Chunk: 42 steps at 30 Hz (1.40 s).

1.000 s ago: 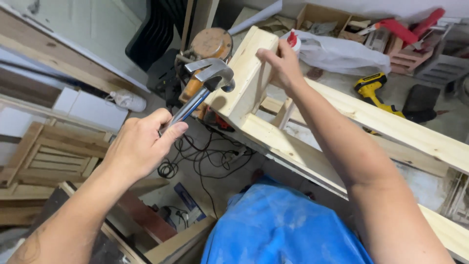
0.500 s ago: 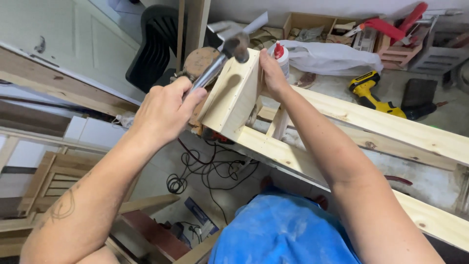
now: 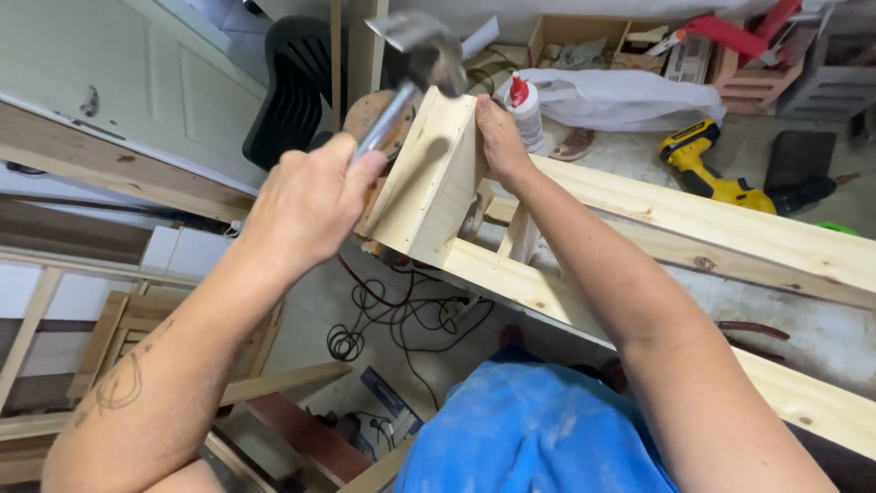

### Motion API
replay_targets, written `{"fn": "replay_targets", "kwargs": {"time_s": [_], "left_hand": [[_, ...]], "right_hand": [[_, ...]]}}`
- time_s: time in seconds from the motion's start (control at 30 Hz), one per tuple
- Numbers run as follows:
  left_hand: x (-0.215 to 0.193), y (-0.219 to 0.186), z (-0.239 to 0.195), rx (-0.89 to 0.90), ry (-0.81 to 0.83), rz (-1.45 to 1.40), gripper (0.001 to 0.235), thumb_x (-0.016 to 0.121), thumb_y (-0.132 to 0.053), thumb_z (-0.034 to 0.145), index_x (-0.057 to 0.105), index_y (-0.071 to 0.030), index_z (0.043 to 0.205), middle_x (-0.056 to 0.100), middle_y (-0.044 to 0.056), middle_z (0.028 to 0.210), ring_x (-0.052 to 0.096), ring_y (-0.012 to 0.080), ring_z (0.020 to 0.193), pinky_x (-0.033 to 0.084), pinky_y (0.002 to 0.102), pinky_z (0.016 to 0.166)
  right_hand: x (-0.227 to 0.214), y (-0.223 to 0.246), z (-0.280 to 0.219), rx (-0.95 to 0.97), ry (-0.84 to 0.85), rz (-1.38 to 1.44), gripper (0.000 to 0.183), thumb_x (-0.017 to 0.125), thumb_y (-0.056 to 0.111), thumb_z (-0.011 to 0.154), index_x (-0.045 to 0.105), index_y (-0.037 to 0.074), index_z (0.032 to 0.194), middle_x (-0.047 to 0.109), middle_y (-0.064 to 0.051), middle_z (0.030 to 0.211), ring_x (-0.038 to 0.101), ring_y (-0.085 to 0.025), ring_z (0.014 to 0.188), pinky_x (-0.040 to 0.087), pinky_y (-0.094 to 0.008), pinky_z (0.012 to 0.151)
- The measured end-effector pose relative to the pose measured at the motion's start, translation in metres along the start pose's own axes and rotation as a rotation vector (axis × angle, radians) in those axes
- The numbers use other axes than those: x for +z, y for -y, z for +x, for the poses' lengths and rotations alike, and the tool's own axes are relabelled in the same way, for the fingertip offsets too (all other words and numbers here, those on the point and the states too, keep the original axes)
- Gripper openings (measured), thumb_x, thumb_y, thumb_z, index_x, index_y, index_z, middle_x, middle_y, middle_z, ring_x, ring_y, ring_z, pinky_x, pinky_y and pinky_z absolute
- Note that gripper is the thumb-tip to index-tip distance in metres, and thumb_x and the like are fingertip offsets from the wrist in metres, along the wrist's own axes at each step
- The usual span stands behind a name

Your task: The person is assembling a wooden frame in a workshop by hammering nails into the joints, using pliers for adjustments, and then inspecting the overall structure for stability.

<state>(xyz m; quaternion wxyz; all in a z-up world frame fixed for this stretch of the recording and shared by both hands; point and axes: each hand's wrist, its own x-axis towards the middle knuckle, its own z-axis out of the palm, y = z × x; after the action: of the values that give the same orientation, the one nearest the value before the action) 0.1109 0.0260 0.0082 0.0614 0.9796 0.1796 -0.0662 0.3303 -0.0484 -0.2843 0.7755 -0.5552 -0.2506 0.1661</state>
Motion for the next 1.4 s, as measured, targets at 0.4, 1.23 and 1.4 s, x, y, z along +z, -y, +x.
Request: {"fn": "replay_targets", "kwargs": {"time_s": [0.4, 1.23, 1.4], "left_hand": [[0.001, 0.001, 0.007, -0.035, 0.049, 0.053, 0.056, 0.040, -0.054, 0.108, 0.070, -0.006, 0.107, 0.074, 0.030, 0.089, 0.073, 0.0546, 0.095, 0.057, 0.061, 0.080], [0.002, 0.019, 0.004, -0.057, 0.000, -0.102, 0.062, 0.042, -0.061, 0.108, 0.069, -0.006, 0.098, 0.073, 0.024, 0.078, 0.075, 0.0473, 0.088, 0.058, 0.054, 0.074], [0.027, -0.001, 0.005, -0.053, 0.126, -0.018, 0.059, 0.041, -0.054, 0.106, 0.072, -0.004, 0.105, 0.075, 0.028, 0.087, 0.076, 0.0499, 0.092, 0.059, 0.057, 0.077]], "right_hand": [[0.003, 0.005, -0.003, -0.060, -0.012, -0.022, 0.057, 0.035, 0.063, 0.113, 0.074, 0.022, 0.116, 0.070, 0.001, 0.104, 0.063, -0.016, 0.098, 0.055, -0.040, 0.098], [0.006, 0.008, -0.003, -0.051, -0.012, 0.007, 0.053, 0.032, 0.063, 0.111, 0.066, 0.024, 0.100, 0.063, 0.006, 0.081, 0.067, -0.009, 0.078, 0.062, -0.029, 0.074], [0.006, 0.013, -0.011, -0.022, -0.009, 0.024, 0.053, 0.032, 0.062, 0.111, 0.066, 0.024, 0.097, 0.065, 0.005, 0.076, 0.069, -0.009, 0.073, 0.063, -0.026, 0.070]]}}
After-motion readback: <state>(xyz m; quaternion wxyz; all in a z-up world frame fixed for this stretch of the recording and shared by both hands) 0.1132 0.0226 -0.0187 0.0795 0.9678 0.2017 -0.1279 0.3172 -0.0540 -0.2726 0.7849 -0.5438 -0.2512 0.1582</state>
